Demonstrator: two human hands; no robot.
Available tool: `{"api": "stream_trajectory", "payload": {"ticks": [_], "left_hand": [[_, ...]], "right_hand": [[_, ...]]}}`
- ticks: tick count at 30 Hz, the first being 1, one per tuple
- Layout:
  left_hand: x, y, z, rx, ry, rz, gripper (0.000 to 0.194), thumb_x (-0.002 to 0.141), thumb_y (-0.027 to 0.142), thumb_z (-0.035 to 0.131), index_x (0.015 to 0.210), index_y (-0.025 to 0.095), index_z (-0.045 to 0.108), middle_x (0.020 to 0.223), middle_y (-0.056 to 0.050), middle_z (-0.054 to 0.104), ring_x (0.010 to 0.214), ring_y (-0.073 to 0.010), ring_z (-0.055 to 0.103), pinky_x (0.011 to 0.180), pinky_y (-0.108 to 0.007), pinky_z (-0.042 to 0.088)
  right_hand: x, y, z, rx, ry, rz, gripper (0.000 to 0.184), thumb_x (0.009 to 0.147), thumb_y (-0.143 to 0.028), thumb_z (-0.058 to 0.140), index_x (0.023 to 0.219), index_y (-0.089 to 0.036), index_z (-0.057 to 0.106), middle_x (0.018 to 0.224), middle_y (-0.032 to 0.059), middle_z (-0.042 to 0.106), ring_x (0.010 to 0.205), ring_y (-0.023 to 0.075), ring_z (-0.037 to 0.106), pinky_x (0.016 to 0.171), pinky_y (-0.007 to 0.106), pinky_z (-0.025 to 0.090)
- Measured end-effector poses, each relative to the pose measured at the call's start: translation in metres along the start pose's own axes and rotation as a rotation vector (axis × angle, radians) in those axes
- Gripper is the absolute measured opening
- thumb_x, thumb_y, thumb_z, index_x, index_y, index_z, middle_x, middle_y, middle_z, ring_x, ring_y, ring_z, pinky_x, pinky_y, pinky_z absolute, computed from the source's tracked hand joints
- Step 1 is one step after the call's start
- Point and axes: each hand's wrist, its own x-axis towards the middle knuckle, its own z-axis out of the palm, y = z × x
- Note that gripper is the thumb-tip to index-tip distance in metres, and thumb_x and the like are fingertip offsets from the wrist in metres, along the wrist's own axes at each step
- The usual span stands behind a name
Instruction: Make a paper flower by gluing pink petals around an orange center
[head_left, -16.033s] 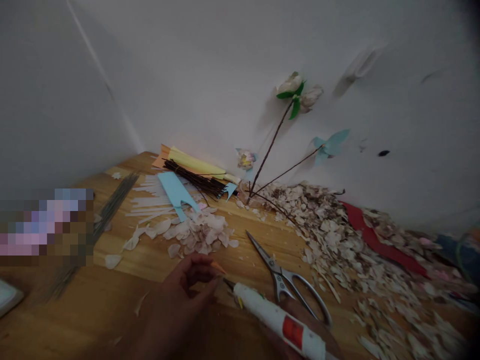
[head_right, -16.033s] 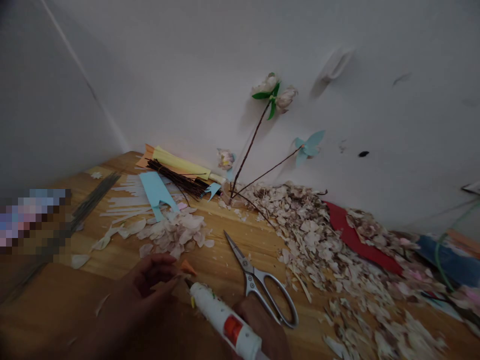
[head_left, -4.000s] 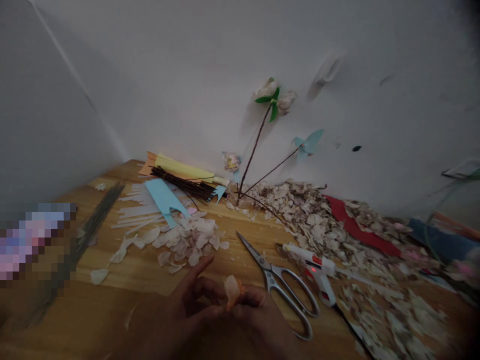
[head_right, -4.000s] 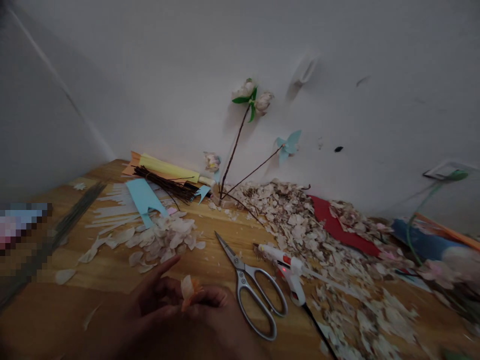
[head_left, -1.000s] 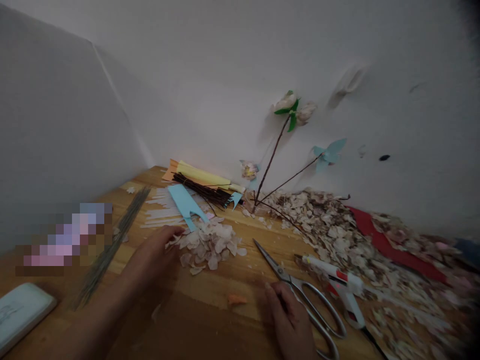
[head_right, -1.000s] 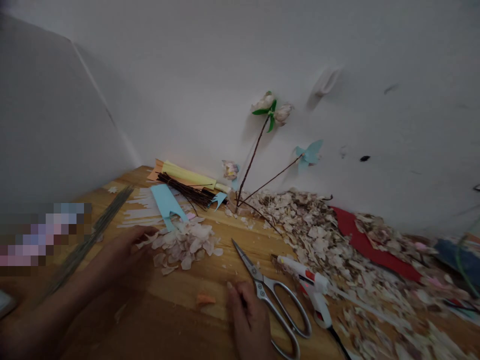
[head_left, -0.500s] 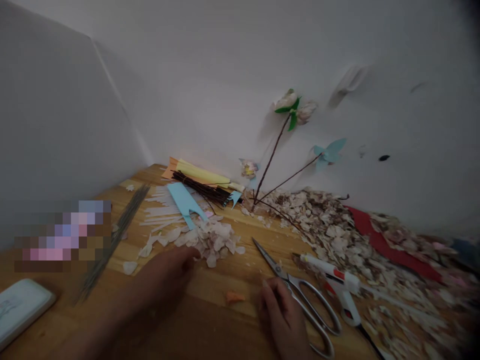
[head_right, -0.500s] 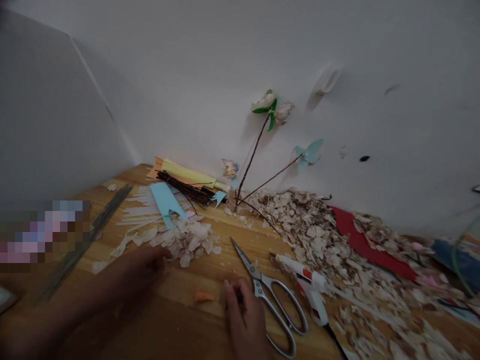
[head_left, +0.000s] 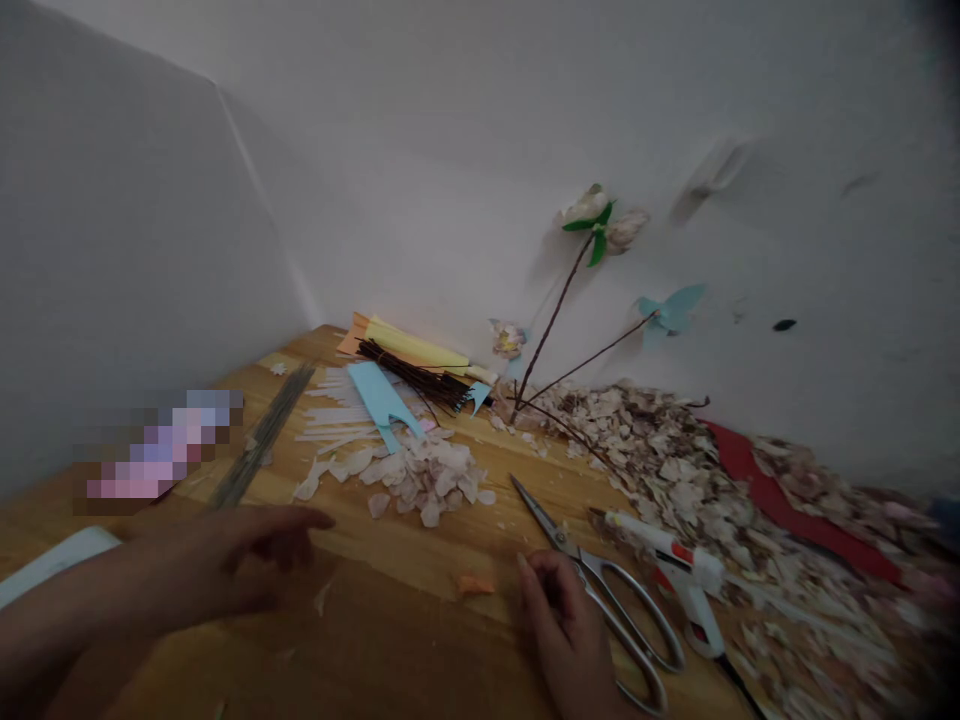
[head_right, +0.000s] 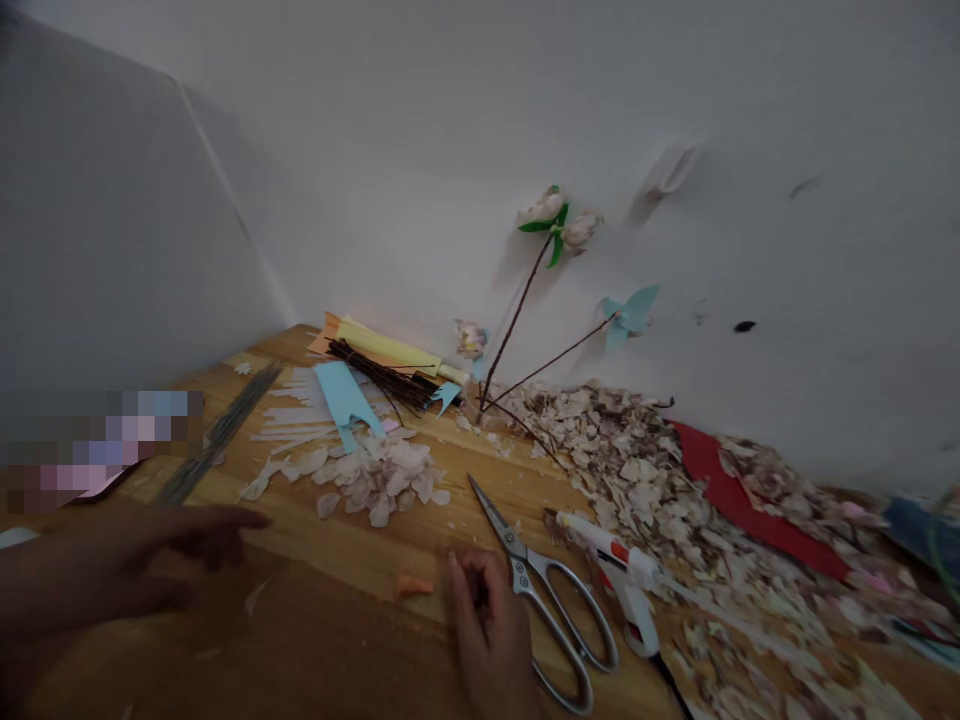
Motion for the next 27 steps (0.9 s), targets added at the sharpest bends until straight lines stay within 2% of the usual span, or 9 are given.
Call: {"api": "stream_trajectory", "payload": {"ticks": [1,2,5,8,12,15,19,24,27], "left_hand": [[0.011,0.005,0.0,0.0,-0.031,0.006,0.042,0.065,0.028,0.059,0.106,0.034,0.067,0.086,0.0,0.073,0.076,-0.0209,0.066,0.067,-0.026,0.05],[0.022,0.01,0.0,0.014,-0.01,0.023,0.043,0.069,0.032,0.057,0.112,0.03,0.063,0.093,-0.002,0.072,0.083,-0.0219,0.065,0.074,-0.029,0.049],[0.044,0.024,0.014,0.086,0.028,0.027,0.042,0.074,0.029,0.049,0.113,0.018,0.06,0.097,-0.008,0.068,0.086,-0.0227,0.063,0.077,-0.031,0.047],[0.054,0.03,0.034,0.139,0.058,0.024,0.045,0.075,0.022,0.044,0.118,0.015,0.056,0.105,-0.011,0.065,0.095,-0.0243,0.061,0.081,-0.034,0.045],[0.06,0.028,0.049,0.131,0.096,0.072,0.047,0.073,0.023,0.047,0.118,0.012,0.056,0.111,-0.015,0.061,0.104,-0.0295,0.055,0.088,-0.04,0.04],[0.066,0.023,0.052,0.087,0.083,0.08,0.05,0.072,0.022,0.047,0.12,0.01,0.053,0.104,-0.014,0.063,0.093,-0.0261,0.058,0.082,-0.037,0.043],[0.069,0.018,0.054,-0.006,0.022,0.09,0.055,0.073,0.023,0.047,0.126,0.011,0.043,0.084,-0.004,0.064,0.07,-0.0173,0.06,0.067,-0.028,0.045],[0.065,0.017,0.055,-0.091,0.004,0.065,0.056,0.072,0.024,0.049,0.126,0.011,0.041,0.072,0.002,0.059,0.065,-0.0157,0.057,0.063,-0.025,0.043],[0.065,0.014,0.055,-0.136,0.022,0.063,0.06,0.072,0.026,0.05,0.13,0.013,0.038,0.075,0.002,0.058,0.063,-0.0148,0.055,0.062,-0.025,0.043]], "right_hand": [[0.0,0.0,0.0,-0.01,0.002,-0.003,0.028,0.086,-0.043,0.046,0.074,-0.021,0.057,0.06,-0.0019,0.058,0.054,0.0139,0.054,0.049,0.022,0.043],[0.0,0.001,0.0,-0.015,-0.002,-0.006,0.028,0.085,-0.043,0.047,0.075,-0.02,0.059,0.062,-0.0006,0.061,0.055,0.0147,0.056,0.049,0.022,0.044],[0.001,0.004,-0.001,-0.002,-0.021,-0.002,0.028,0.084,-0.043,0.049,0.08,-0.02,0.063,0.072,0.0035,0.068,0.063,0.0179,0.062,0.054,0.024,0.048],[0.003,0.005,-0.001,0.015,-0.015,0.013,0.028,0.084,-0.043,0.05,0.084,-0.02,0.065,0.078,0.0051,0.07,0.07,0.0197,0.065,0.059,0.025,0.05],[0.003,0.002,0.001,0.018,-0.012,0.024,0.028,0.082,-0.045,0.051,0.081,-0.02,0.064,0.072,0.0039,0.069,0.064,0.019,0.064,0.056,0.025,0.05],[0.003,0.0,0.001,0.019,-0.035,0.012,0.028,0.082,-0.045,0.05,0.08,-0.02,0.064,0.071,0.0033,0.068,0.064,0.0187,0.063,0.055,0.025,0.05],[0.003,0.001,0.001,-0.003,-0.041,0.01,0.027,0.083,-0.043,0.049,0.081,-0.02,0.063,0.069,0.0023,0.066,0.062,0.0179,0.062,0.054,0.025,0.049],[0.003,0.002,0.0,-0.003,-0.042,0.004,0.027,0.083,-0.042,0.048,0.082,-0.02,0.062,0.072,0.0037,0.067,0.063,0.0182,0.063,0.054,0.025,0.048],[0.003,0.001,0.0,0.0,-0.055,0.012,0.026,0.083,-0.041,0.048,0.083,-0.02,0.062,0.07,0.003,0.066,0.062,0.0177,0.062,0.054,0.024,0.048]]}}
